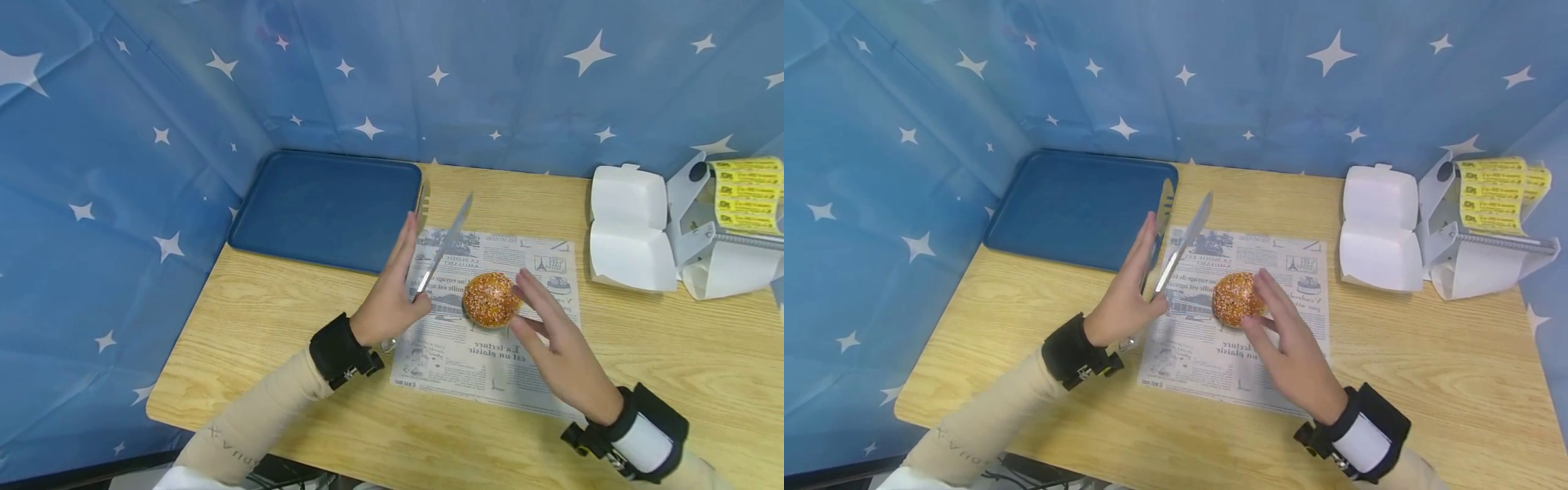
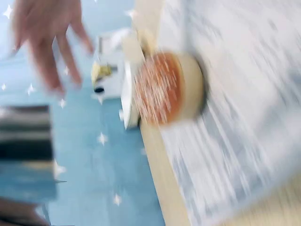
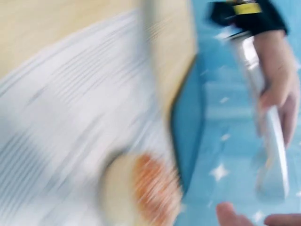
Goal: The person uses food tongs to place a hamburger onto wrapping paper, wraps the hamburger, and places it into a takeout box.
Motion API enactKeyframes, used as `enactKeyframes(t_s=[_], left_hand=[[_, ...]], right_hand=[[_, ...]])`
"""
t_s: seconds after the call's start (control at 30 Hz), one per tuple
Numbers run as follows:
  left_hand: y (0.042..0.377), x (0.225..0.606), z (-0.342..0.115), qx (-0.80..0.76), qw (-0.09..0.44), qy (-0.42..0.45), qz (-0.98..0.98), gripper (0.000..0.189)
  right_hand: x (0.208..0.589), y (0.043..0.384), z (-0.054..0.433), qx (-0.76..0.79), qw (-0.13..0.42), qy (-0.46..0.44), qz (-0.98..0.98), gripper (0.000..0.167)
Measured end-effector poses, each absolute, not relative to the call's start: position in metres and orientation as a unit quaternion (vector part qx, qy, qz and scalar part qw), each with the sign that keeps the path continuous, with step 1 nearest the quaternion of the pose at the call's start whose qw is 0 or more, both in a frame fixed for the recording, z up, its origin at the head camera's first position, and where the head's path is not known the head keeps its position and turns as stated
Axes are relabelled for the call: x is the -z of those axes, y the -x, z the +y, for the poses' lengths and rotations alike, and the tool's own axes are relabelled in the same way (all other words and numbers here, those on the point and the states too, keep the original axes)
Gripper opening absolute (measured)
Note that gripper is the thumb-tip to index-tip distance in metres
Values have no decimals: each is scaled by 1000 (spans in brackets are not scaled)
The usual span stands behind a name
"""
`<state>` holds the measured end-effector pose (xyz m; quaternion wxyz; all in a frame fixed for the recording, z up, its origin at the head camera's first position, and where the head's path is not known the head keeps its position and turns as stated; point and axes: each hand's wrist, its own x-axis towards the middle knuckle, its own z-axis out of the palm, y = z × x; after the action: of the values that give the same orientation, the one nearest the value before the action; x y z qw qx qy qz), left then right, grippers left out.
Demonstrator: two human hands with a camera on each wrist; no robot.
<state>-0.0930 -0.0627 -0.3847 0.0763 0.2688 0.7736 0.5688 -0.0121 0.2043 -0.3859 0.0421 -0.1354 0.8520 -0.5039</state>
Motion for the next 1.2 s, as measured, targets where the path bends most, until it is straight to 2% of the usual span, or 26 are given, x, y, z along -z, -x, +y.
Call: enactKeyframes(t_s=[0.1, 0.17, 0.33, 0.47, 0.6, 0.7, 0.83, 1.0, 1.2], left_hand=[[101, 384, -86, -556, 53, -253, 790, 113], [107, 384, -104, -540, 40, -241, 806, 110], [132, 385, -145, -478, 18, -214, 852, 104], [160, 392, -177, -434, 25, -207, 877, 103], [187, 402, -205, -410, 57, -186, 891, 103], [207, 412, -224, -396, 86, -146, 902, 102], [228, 424, -247, -393, 97, -82, 911, 103], [240, 439, -271, -398, 100, -35, 911, 105], [240, 445, -287, -393, 127, -11, 911, 104]], right_hand=[[402, 0, 229, 417, 57, 113, 900, 83], [414, -10, 244, 367, 90, 98, 921, 94], [446, -34, 265, 290, 152, 81, 941, 109], [467, -46, 265, 258, 156, 90, 949, 109], [483, -57, 263, 225, 123, 112, 960, 103], [488, -62, 261, 213, 106, 116, 964, 102], [489, -65, 258, 214, 122, 104, 964, 103], [486, -66, 256, 213, 134, 93, 963, 103], [487, -67, 256, 200, 111, 101, 968, 103]])
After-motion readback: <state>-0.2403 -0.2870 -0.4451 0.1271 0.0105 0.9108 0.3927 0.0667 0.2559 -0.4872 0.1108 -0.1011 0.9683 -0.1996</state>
